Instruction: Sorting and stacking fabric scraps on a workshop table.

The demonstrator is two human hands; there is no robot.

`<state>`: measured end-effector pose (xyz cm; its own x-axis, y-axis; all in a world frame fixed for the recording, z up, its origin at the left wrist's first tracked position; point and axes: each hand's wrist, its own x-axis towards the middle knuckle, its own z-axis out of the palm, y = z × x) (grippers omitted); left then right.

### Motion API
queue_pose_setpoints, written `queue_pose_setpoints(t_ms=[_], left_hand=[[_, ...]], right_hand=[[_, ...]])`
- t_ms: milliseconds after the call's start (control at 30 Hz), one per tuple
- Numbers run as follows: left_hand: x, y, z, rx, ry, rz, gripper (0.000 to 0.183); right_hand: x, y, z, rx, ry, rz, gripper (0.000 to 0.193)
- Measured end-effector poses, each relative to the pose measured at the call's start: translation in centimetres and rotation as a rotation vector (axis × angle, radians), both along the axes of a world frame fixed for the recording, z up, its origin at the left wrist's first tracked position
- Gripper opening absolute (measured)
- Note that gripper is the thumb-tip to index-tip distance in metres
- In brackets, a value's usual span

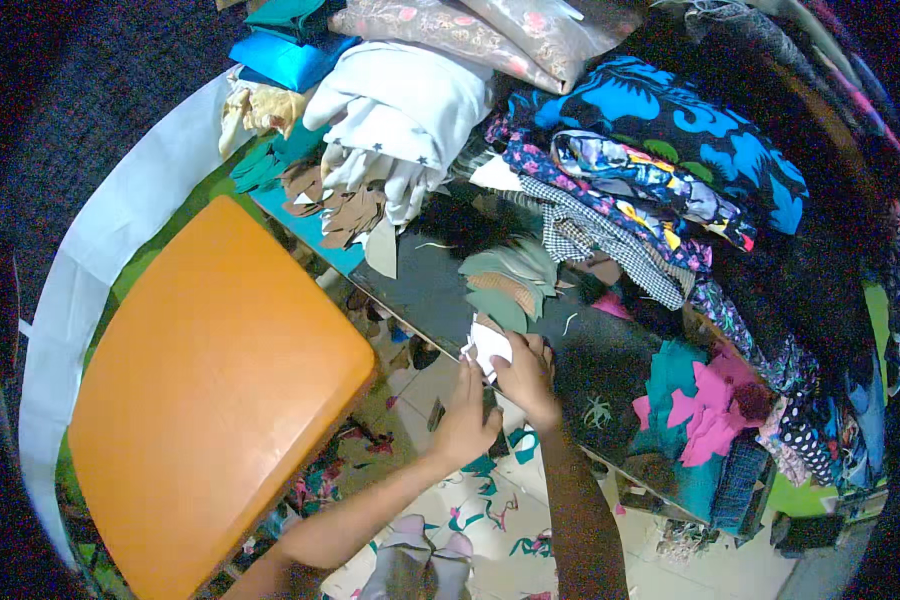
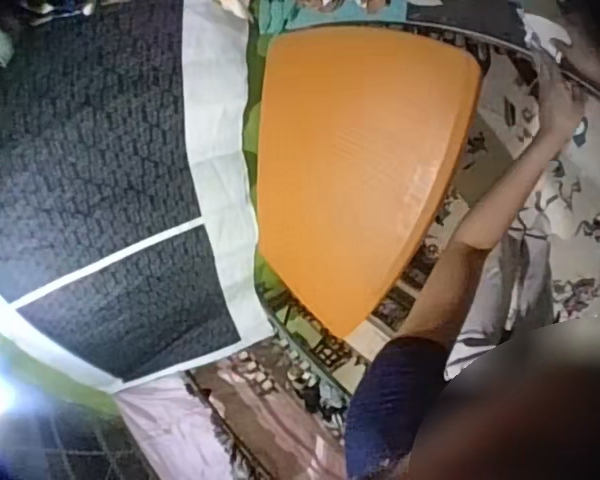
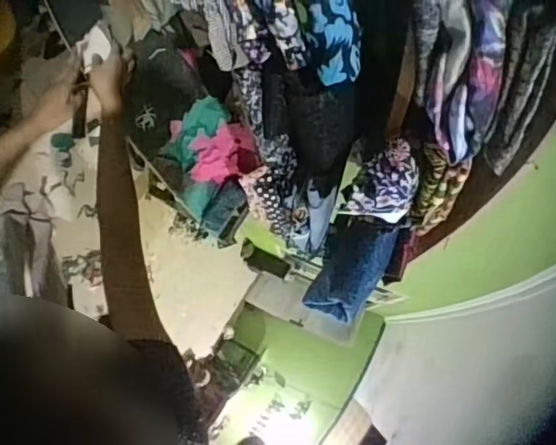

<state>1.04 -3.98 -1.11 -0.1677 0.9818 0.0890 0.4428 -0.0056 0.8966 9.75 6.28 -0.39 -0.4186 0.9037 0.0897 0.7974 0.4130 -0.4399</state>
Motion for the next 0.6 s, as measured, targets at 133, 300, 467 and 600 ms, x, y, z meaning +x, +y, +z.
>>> queue_pose_setpoints(t_ms=[133, 300, 467, 600], left_hand=[[0.1, 0.5, -0.7, -0.026, 0.091, 0.039, 0.074], [0.3, 2.3, 0.3, -0.160, 0.351, 0.046, 0.075], [-1.1, 3.2, -0.4, -0.143, 0.331, 0.036, 0.078], [-1.1, 2.1, 0.7, -0.031, 0.322, 0.100, 0.074]], right_hand=[[-1.1, 0.1, -0.7, -0.073, 0.067, 0.006, 0.046], [-1.6, 1.6, -0.8, 0.056, 0.139, -0.016, 0.049], [-3.3, 1.1, 0.0, 0.192, 0.193, -0.041, 0.038], [-2.6, -0.7, 0.6, 0.387, 0.220, -0.051, 0.030]])
